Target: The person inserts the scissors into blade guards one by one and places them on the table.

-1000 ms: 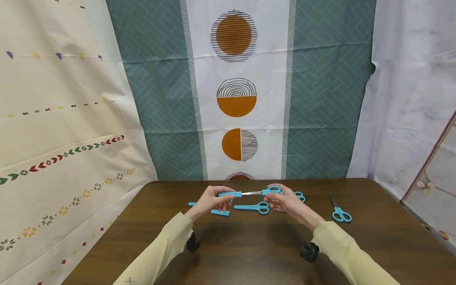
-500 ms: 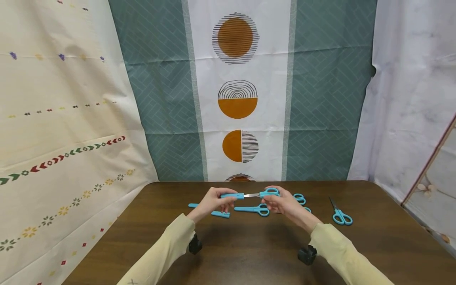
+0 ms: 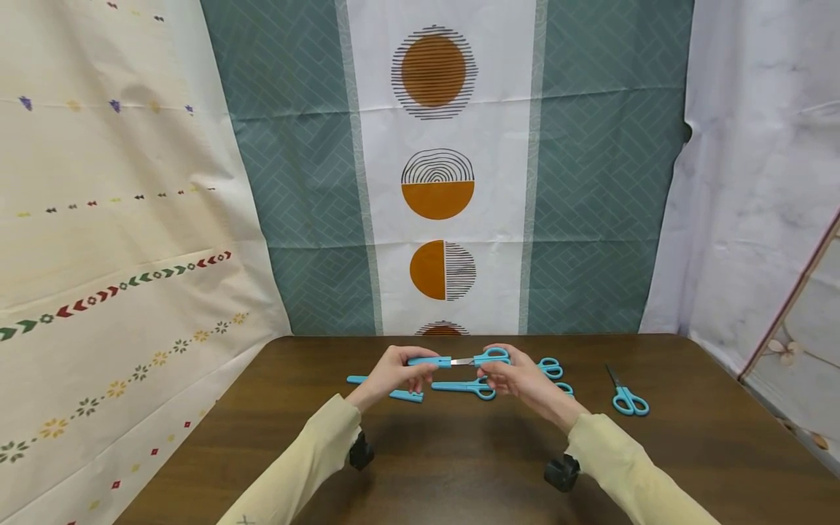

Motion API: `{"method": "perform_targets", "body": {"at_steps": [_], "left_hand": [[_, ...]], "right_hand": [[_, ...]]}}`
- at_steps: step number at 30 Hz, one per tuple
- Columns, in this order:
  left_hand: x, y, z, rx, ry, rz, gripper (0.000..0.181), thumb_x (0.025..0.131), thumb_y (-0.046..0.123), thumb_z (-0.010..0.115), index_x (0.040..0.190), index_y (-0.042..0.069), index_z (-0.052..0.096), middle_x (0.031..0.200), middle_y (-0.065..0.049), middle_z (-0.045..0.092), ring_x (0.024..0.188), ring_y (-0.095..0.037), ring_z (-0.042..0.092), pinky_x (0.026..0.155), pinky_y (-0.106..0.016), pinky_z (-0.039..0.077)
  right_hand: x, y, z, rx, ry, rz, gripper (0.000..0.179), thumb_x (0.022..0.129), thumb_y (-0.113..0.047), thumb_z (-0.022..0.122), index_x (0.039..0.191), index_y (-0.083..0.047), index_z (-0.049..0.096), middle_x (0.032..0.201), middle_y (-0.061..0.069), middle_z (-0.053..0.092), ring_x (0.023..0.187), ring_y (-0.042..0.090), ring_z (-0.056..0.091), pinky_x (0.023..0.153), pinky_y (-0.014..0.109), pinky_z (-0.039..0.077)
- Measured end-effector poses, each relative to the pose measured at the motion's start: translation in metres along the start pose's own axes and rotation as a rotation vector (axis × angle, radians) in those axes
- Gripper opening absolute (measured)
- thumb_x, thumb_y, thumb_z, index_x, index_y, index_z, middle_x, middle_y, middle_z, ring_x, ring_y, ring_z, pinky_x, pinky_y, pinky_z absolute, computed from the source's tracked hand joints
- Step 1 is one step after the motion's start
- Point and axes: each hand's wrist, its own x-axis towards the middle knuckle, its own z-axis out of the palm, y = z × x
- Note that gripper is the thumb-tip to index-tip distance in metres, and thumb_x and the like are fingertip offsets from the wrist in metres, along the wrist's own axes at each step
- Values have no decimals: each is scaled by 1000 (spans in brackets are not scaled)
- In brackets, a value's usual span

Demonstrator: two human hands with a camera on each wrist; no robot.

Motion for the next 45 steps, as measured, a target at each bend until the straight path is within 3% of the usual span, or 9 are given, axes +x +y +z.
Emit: {"method": "perform_targets", "body": {"at_steps": [4,12,20,24,28,33,35,41,45], "left_hand": [[0,-1,1,7,-5,3,22,87,16,62,105,3,66,70,-18,61,55,-49,48,44,-29,46],[2,-2,3,6,0,-24,21,87,12,62,106,3,65,73,-26,59,57,-50,47,45,-29,46],[-1,19,8,3,-25,-29,21,87,5,60,106,-3,63,70,-14,62,49,-20,54,46,-31,47],[-3,25,10,21,-15,-13,20,87,5,60,104,-3,64,70,-19,61,48,-19,54,47,-40,47],[-3,24,10,-1,-9,-9,19,87,5,60,104,-3,64,74,-31,58,48,-26,54,46,-39,47],[1,7,10,3,16,-23,20,87,13,62,104,3,66,72,-23,61,57,-51,48,48,-47,46],[2,0,9,14,25,-24,20,86,15,63,104,6,66,70,-18,62,59,-54,46,50,-53,44],[3,1,10,-2,23,-3,19,87,9,62,104,2,66,69,-20,61,57,-54,45,44,-37,46],[1,11,12,-10,14,12,19,87,6,60,104,-3,64,66,-13,61,56,-55,44,43,-28,45]], "right_hand": [[0,1,2,4,-9,-7,43,94,-13,51,125,3,26,91,10,61,67,14,51,61,27,40],[1,2,5,6,13,2,45,93,-14,52,126,3,26,92,11,60,71,16,53,63,28,43],[3,2,7,-11,17,3,46,93,-15,53,126,3,27,93,11,60,71,17,52,64,29,42],[3,2,8,-10,15,-5,45,92,-15,53,124,3,27,91,11,60,68,17,51,63,29,42],[4,3,9,-16,9,-17,44,93,-15,53,124,4,27,91,12,60,68,17,51,62,29,42],[4,5,10,-28,14,-26,44,93,-16,53,122,4,27,90,13,60,66,16,50,58,26,39],[4,5,10,-25,18,-24,44,93,-16,53,122,4,27,90,13,60,65,16,50,58,26,39],[5,4,11,-2,17,-27,43,94,-15,51,122,5,26,88,12,59,66,16,51,60,26,41],[4,3,13,-5,18,-28,45,93,-16,52,123,5,25,87,11,59,65,16,50,59,26,40]]}}
